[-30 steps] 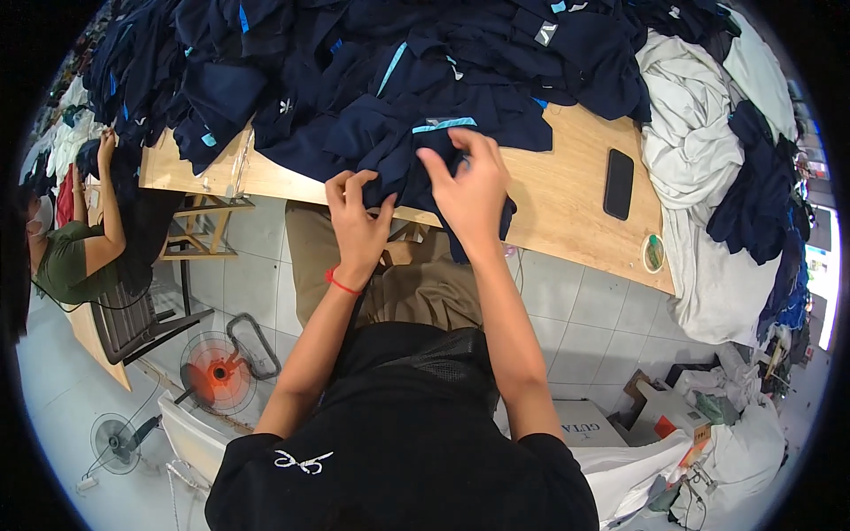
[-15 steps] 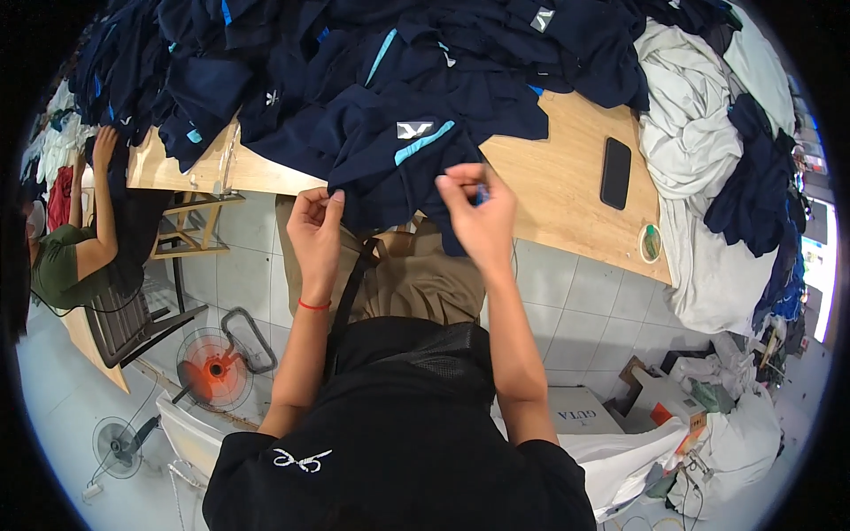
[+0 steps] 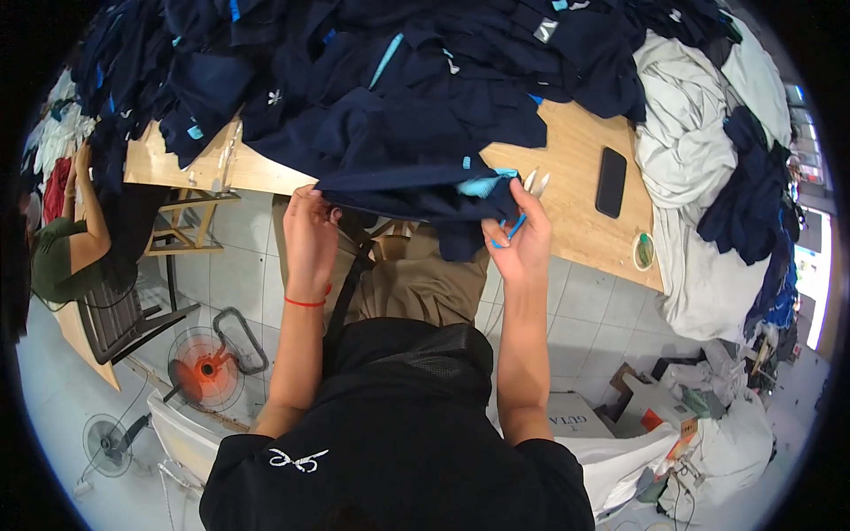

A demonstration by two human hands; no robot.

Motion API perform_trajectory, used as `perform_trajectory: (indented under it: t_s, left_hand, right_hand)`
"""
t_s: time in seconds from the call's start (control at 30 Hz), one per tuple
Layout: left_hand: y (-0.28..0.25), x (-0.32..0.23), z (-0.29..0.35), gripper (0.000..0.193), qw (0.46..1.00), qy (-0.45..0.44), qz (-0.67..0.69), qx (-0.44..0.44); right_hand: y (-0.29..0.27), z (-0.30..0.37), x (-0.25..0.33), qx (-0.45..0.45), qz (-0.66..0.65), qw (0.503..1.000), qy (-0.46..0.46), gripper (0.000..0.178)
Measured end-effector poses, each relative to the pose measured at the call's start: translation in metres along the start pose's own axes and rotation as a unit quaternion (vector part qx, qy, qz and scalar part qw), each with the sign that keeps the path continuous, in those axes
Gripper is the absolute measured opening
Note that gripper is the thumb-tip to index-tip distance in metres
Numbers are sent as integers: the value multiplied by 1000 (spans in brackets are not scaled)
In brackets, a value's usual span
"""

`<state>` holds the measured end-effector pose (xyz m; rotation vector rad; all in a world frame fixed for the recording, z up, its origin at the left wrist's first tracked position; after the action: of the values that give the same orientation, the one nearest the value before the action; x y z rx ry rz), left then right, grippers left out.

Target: Trimming excess threads from navy blue garments using a pair of thread snips.

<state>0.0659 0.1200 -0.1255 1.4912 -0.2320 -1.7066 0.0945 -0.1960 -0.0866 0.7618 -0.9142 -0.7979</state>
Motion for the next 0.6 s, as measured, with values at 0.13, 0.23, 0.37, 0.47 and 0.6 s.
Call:
perform_trajectory:
  t_s: [0.13,0.23,0.37,0.47,0.6]
  left_hand:
    - [20,5,2,22,976,-177,125,6]
    - [4,3,-2,29,963,-196,159,97]
    - [12,-2,1,28,961,-192,166,109]
    - [25,-6,7,25,973,-167,142,77]
    - [32,-13,13,22,983,-92,118,106]
  right_hand:
    - [-16,36,13,-74,32,997,-22,19]
    - [-3,48,11,-19,34,999,-18,22]
    - [1,56,3,-102,24,994,-16,22]
    - [15,56,-2,100,121,988,-8,19]
    - [33,63,-7,-44,218,975,-21,10]
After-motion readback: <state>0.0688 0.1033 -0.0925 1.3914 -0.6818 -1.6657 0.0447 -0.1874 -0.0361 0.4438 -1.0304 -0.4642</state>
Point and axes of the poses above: each hand's wrist, its own z-axis away from the middle knuckle, its own y-axis out of the palm, x = y × z, the point moved 7 cm from there along -z, towards the middle knuckle, and after that the axes turned 8 degrees about y, right-handed, at the moved point
